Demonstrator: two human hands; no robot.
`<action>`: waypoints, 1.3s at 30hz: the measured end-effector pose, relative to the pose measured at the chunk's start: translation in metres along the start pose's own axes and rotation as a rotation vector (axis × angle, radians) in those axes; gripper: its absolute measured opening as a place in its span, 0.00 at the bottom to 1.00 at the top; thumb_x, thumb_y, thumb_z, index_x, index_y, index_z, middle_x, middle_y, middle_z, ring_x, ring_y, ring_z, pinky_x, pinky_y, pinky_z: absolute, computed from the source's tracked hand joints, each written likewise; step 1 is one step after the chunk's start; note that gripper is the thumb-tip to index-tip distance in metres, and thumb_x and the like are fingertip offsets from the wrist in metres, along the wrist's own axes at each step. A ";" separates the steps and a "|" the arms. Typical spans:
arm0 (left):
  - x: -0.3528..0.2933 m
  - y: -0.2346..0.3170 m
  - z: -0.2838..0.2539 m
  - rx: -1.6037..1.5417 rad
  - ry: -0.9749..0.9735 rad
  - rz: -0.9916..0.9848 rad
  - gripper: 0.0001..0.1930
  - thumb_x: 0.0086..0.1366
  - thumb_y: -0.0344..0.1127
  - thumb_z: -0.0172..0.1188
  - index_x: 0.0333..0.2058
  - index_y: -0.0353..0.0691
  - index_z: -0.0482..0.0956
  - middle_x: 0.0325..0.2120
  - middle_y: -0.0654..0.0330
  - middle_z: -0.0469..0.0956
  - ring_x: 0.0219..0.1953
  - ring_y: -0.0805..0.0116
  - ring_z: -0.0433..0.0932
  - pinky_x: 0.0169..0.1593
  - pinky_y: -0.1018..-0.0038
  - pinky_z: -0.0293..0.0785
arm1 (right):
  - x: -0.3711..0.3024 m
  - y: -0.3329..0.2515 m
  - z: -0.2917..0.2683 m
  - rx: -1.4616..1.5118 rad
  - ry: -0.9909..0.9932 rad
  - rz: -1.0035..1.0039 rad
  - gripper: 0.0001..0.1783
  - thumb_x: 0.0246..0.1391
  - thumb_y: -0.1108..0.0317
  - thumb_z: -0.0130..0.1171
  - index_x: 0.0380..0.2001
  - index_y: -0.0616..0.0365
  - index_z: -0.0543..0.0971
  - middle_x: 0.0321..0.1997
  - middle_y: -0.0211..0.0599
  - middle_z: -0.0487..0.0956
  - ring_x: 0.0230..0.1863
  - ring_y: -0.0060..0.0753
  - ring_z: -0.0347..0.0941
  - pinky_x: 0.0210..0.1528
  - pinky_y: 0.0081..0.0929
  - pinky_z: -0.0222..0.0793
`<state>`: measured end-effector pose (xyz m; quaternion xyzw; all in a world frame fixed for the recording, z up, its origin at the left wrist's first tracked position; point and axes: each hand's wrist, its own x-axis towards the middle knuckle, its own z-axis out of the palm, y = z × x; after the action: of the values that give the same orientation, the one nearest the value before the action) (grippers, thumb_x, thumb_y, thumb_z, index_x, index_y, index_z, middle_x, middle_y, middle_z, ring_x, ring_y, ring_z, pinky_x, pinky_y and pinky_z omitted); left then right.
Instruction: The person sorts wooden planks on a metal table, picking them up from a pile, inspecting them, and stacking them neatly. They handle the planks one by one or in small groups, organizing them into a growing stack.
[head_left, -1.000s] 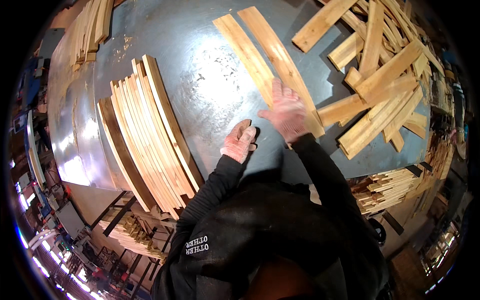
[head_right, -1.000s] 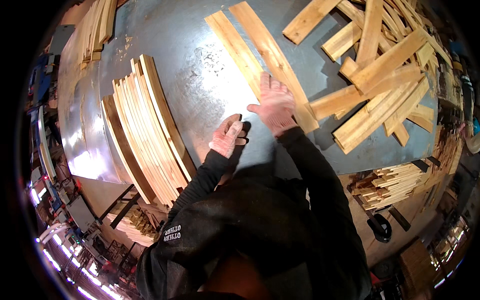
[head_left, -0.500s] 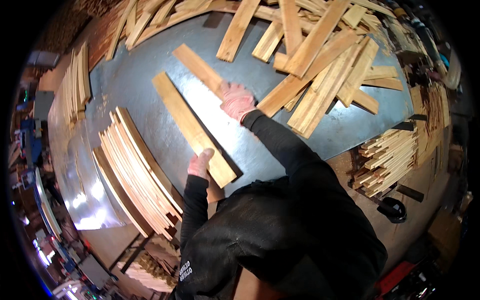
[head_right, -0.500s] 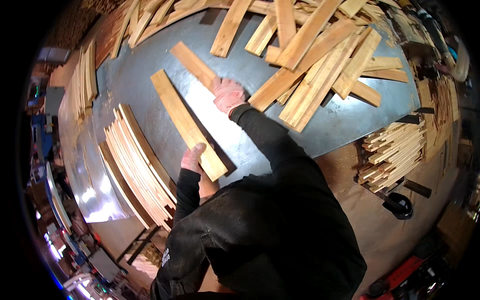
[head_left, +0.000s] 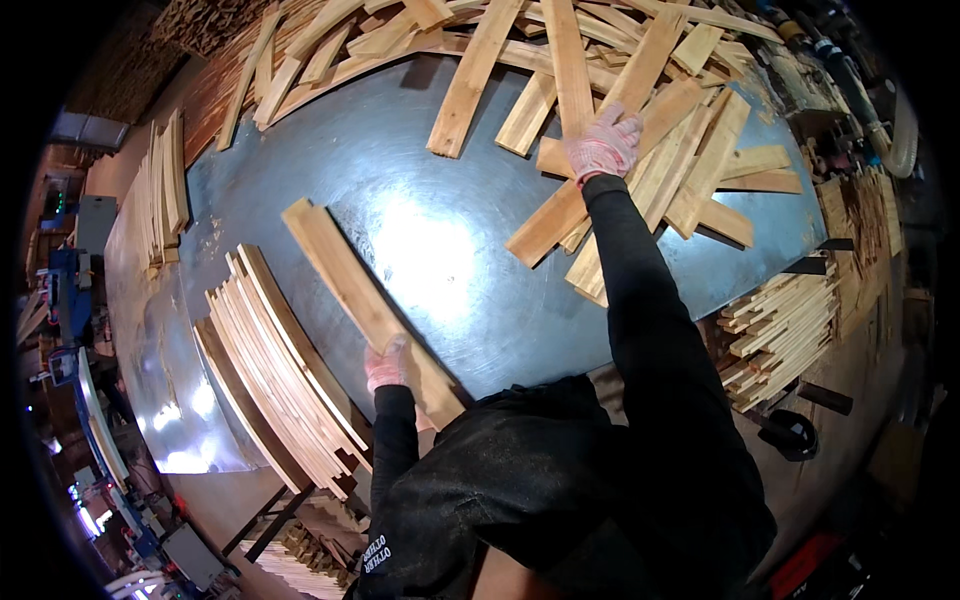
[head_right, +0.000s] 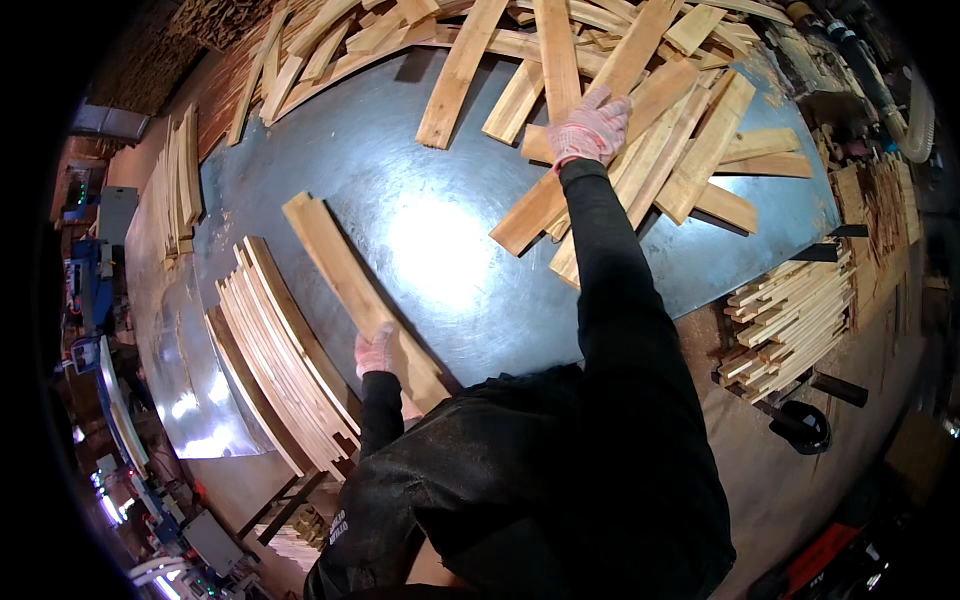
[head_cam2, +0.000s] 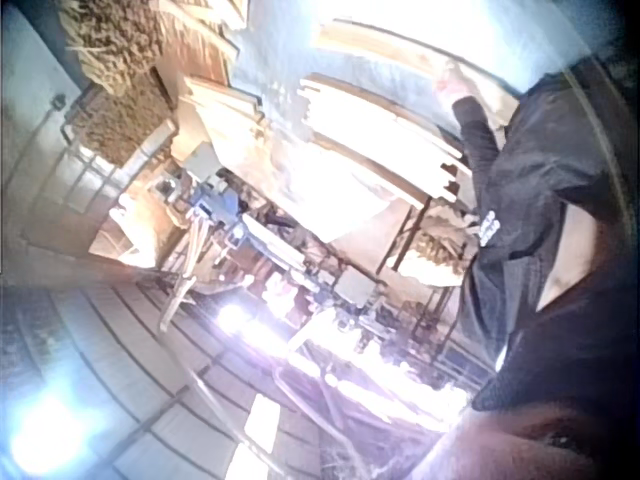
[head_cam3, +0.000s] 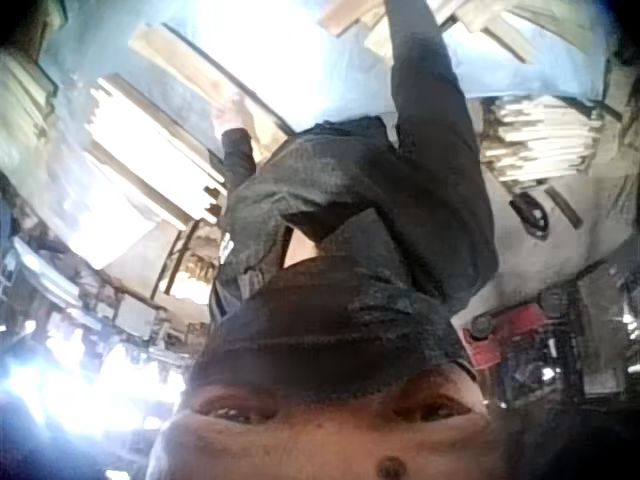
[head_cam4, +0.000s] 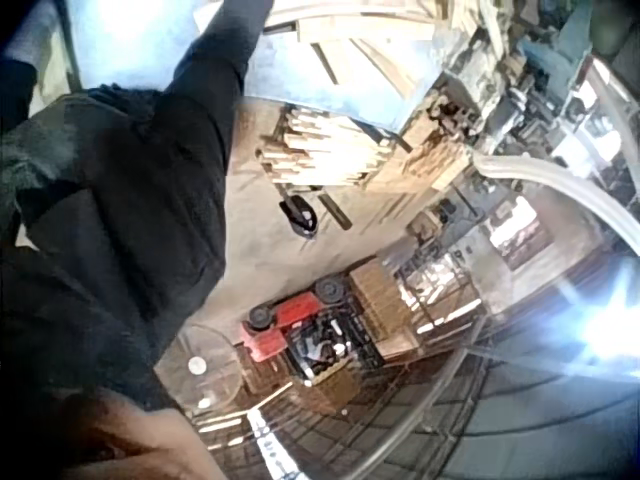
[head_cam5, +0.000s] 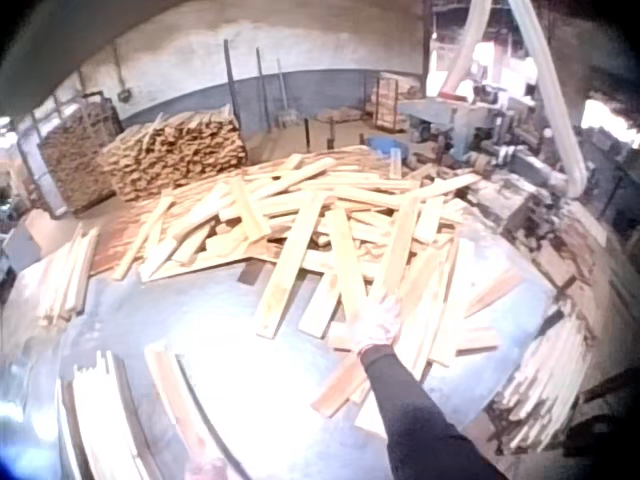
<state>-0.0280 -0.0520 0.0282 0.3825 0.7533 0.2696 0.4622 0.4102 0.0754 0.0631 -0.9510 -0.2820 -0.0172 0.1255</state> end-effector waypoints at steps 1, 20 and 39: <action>0.012 -0.021 -0.020 0.133 0.089 0.040 0.29 0.56 0.35 0.67 0.54 0.31 0.68 0.41 0.54 0.79 0.44 0.65 0.75 0.50 0.68 0.71 | -0.001 0.002 0.013 -0.034 0.032 0.014 0.58 0.38 0.46 0.69 0.63 0.68 0.52 0.68 0.65 0.53 0.70 0.61 0.52 0.68 0.49 0.52; 0.002 0.004 -0.009 0.201 0.100 0.528 0.44 0.52 0.33 0.72 0.65 0.31 0.56 0.63 0.42 0.60 0.65 0.50 0.62 0.65 0.63 0.61 | -0.027 0.029 -0.016 0.478 0.007 0.254 0.55 0.40 0.58 0.68 0.67 0.66 0.49 0.66 0.58 0.59 0.67 0.56 0.58 0.67 0.43 0.56; -0.046 0.015 0.104 -0.142 -0.964 -0.227 0.37 0.62 0.44 0.62 0.65 0.35 0.57 0.37 0.60 0.74 0.34 0.74 0.71 0.38 0.75 0.73 | -0.173 0.064 0.003 1.342 -0.661 0.183 0.28 0.64 0.59 0.54 0.62 0.64 0.67 0.56 0.37 0.74 0.55 0.25 0.67 0.58 0.21 0.62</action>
<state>0.0836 -0.0759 0.0178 0.3467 0.4707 0.0607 0.8090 0.2993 -0.0678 0.0272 -0.6459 -0.1747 0.4550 0.5877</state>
